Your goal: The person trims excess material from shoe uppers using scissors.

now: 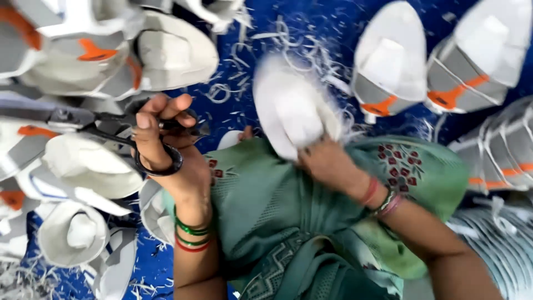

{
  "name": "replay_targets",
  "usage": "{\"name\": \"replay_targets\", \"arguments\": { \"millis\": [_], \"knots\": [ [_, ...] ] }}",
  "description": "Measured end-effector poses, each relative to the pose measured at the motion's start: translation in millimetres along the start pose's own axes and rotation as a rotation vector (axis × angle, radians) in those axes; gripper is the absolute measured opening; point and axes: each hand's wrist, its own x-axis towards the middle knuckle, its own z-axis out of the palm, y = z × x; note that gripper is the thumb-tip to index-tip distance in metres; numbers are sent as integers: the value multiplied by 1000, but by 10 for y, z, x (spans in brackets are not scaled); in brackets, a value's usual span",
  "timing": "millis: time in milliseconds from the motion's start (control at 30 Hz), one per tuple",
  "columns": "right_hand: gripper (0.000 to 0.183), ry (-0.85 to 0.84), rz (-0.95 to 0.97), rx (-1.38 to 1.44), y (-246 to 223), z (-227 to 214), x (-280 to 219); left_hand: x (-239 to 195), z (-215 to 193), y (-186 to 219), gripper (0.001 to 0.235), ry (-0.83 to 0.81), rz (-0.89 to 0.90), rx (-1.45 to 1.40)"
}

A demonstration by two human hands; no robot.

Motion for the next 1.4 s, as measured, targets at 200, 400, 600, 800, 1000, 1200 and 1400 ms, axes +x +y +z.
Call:
{"name": "replay_targets", "arguments": {
  "millis": [200, 400, 600, 800, 1000, 1200, 1400],
  "knots": [
    [31, -564, 90, 142, 437, 377, 617, 29, -94, 95, 46, 244, 313, -41],
    [35, -20, 178, 337, 1014, 900, 1801, 28, -94, -69, 41, 274, 411, -45],
    [63, 233, 26, 141, 980, 1683, 2820, 100, 78, -122, 41, 222, 273, 87],
    [36, 27, 487, 94, 970, 1113, 3180, 143, 107, -142, 37, 174, 115, 68],
    [19, 574, 134, 808, 812, 146, 2452, 201, 71, -75, 42, 101, 24, 91],
    [30, 332, -439, 50, -651, -318, 1427, 309, -46, 157, 50, 157, 316, 377],
    [42, 163, -308, 293, -894, -1155, 1117, 217, -284, 13, 32, 143, -10, -207]
  ]
}}
